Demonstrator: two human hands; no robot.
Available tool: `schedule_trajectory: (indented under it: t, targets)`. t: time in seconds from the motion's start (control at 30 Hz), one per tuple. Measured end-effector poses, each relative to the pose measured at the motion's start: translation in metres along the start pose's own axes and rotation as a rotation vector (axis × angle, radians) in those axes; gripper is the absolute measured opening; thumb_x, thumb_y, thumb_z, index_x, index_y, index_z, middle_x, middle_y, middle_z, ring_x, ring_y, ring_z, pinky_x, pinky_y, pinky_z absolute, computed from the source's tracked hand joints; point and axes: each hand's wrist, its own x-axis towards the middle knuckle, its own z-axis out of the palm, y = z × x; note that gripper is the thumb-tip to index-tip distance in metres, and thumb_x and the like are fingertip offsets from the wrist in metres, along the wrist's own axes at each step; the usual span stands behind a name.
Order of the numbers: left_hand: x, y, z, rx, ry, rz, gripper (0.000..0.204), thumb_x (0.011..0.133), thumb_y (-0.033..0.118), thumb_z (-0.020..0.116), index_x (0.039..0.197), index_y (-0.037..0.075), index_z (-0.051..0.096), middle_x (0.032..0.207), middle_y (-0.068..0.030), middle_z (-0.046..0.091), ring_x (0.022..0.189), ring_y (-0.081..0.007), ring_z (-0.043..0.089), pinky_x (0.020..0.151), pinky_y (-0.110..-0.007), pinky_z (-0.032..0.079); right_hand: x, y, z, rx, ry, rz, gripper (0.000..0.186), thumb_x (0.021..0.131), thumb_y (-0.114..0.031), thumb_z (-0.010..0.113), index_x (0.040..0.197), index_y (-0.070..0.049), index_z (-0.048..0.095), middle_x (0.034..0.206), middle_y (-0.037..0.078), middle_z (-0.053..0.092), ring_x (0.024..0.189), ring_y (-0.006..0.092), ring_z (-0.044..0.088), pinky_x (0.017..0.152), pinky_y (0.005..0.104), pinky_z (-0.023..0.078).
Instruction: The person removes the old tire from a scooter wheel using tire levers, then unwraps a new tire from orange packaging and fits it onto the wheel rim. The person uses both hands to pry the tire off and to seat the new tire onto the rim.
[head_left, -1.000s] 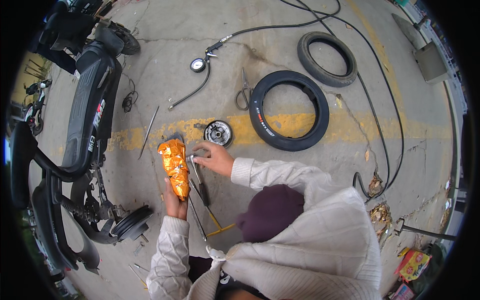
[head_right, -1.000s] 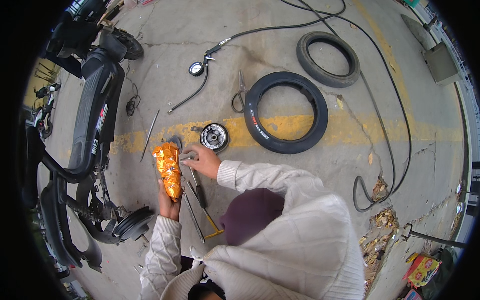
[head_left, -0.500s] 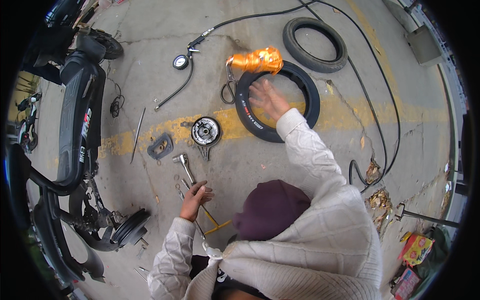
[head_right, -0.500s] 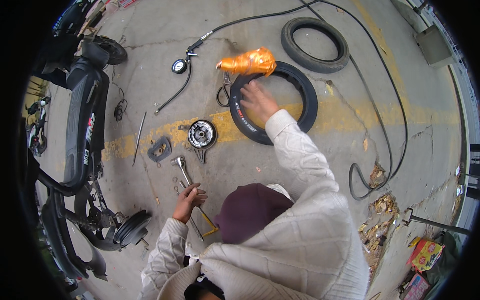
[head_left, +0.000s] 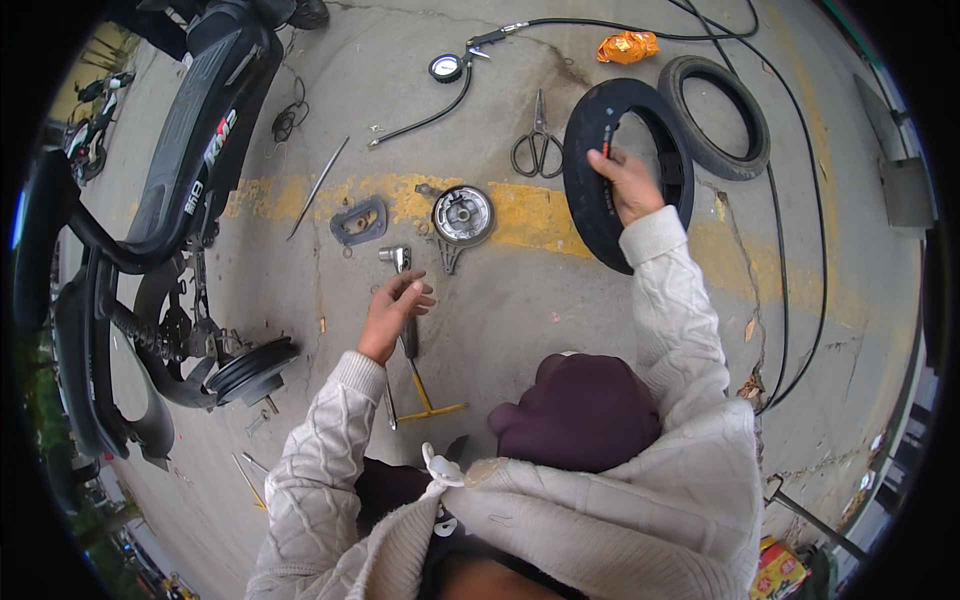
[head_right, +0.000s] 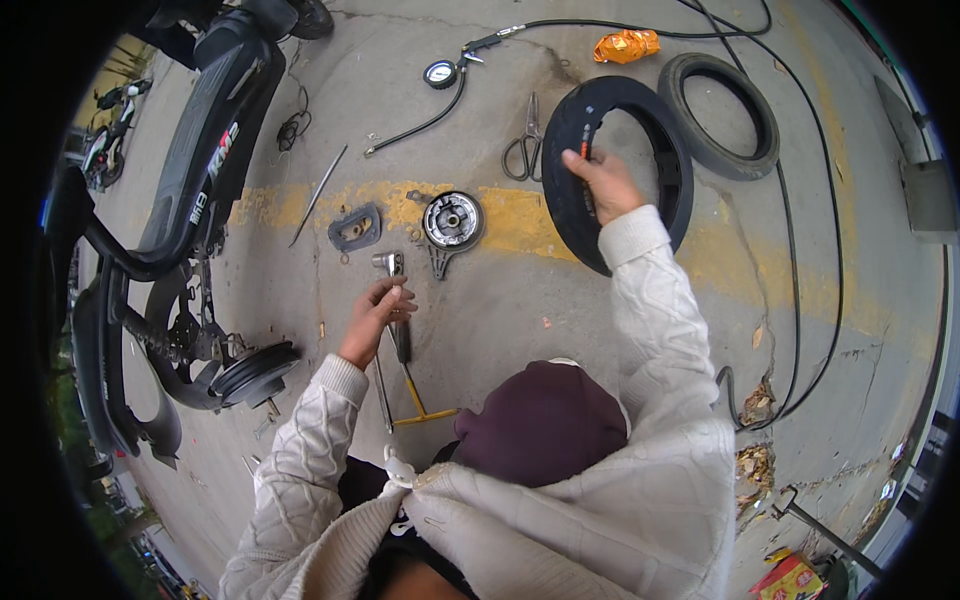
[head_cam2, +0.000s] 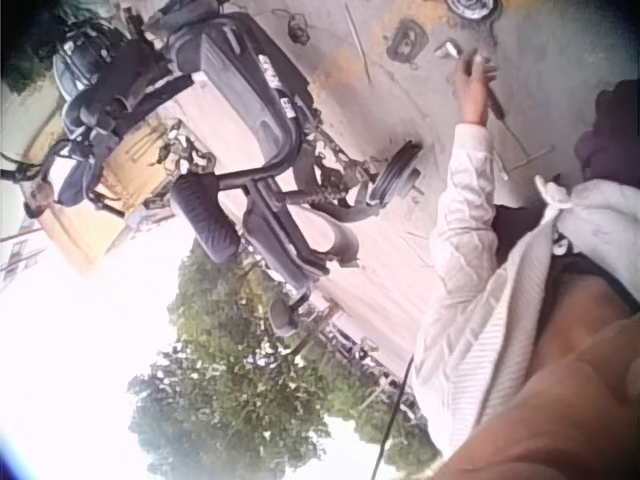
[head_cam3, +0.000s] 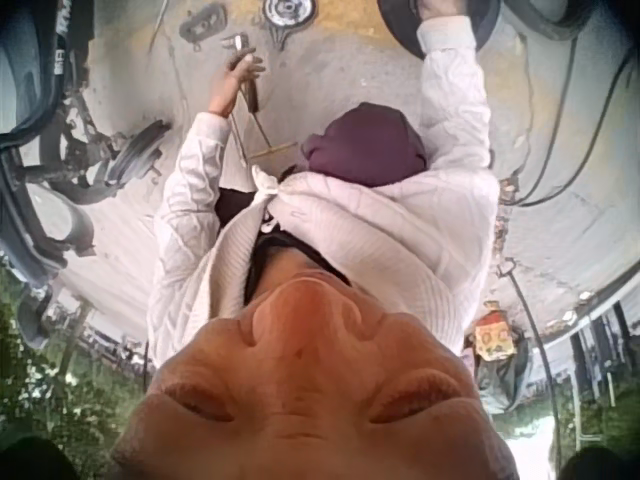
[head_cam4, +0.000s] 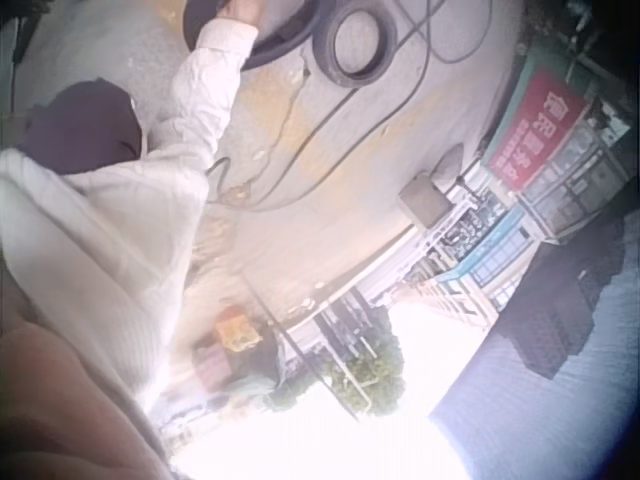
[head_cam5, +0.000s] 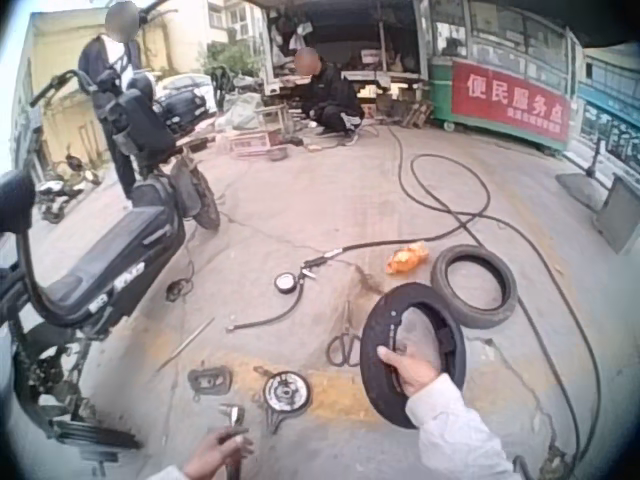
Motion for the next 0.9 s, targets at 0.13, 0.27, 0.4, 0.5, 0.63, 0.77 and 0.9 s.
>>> schedule_trajectory:
  t: [0.13,0.27,0.4,0.5,0.63,0.77,0.9]
  targets:
    - [0.001,0.061,0.034,-0.038,-0.062,0.396,0.068,0.094,0.043,0.062,0.142,0.0,0.042,0.129,-0.0166,0.056,0.117,-0.0247,0.057,0.096,-0.037,0.047,-0.056,-0.06,0.05,0.281,-0.16,-0.178,0.048,0.094,-0.023,0.067,0.129,0.003,0.046,0.119,0.011,0.061,0.111,0.0211,0.058,0.1,0.0382,0.045]
    - [0.013,0.107,0.088,0.092,-0.008,0.793,0.085,0.082,0.043,0.074,0.146,0.004,0.037,0.132,-0.0175,0.055,0.12,-0.0289,0.056,0.098,-0.04,0.046,-0.092,-0.011,0.105,0.436,-0.17,-0.202,0.048,0.095,-0.018,0.064,0.134,-0.002,0.04,0.126,0.008,0.054,0.122,0.023,0.05,0.107,0.0418,0.038]
    - [0.017,0.118,0.101,0.623,0.148,0.822,0.092,0.068,0.026,0.084,0.147,0.009,0.038,0.127,-0.0162,0.057,0.116,-0.0322,0.058,0.097,-0.039,0.047,-0.09,0.038,0.075,0.254,-0.42,0.107,0.049,0.095,-0.012,0.061,0.139,-0.003,0.042,0.135,0.011,0.05,0.126,0.0242,0.049,0.106,0.0417,0.041]
    - [0.013,0.109,0.094,0.671,0.174,0.8,0.092,0.064,0.014,0.085,0.145,0.011,0.041,0.123,-0.0157,0.059,0.112,-0.0333,0.06,0.094,-0.038,0.047,-0.06,0.073,0.057,-0.319,-0.337,0.259,0.045,0.096,-0.013,0.057,0.138,-0.002,0.047,0.137,0.014,0.052,0.125,0.0242,0.051,0.103,0.0383,0.043]
    - [0.009,0.093,0.088,0.642,0.205,0.862,0.092,0.064,0.012,0.085,0.145,0.009,0.042,0.127,-0.0167,0.057,0.115,-0.0342,0.059,0.098,-0.038,0.046,-0.026,0.131,0.076,-0.773,-0.568,-0.084,0.043,0.096,-0.018,0.057,0.134,0.001,0.052,0.134,0.017,0.055,0.126,0.0231,0.05,0.105,0.0332,0.04]
    - [0.014,0.088,0.084,0.641,0.303,0.962,0.09,0.066,0.02,0.084,0.145,0.013,0.04,0.113,-0.0176,0.06,0.102,-0.0351,0.062,0.084,-0.04,0.052,-0.006,0.151,0.095,-0.721,-0.816,-0.385,0.047,0.095,-0.02,0.06,0.137,-0.002,0.05,0.136,0.014,0.053,0.127,0.0228,0.049,0.107,0.0341,0.038]
    - [0.018,0.088,0.088,0.674,0.322,0.975,0.091,0.065,0.023,0.085,0.145,0.013,0.041,0.109,-0.0163,0.06,0.097,-0.034,0.064,0.08,-0.04,0.053,-0.006,0.142,0.096,-0.745,-0.813,-0.303,0.049,0.094,-0.018,0.06,0.138,-0.003,0.048,0.133,0.014,0.055,0.125,0.0228,0.051,0.106,0.0351,0.039]
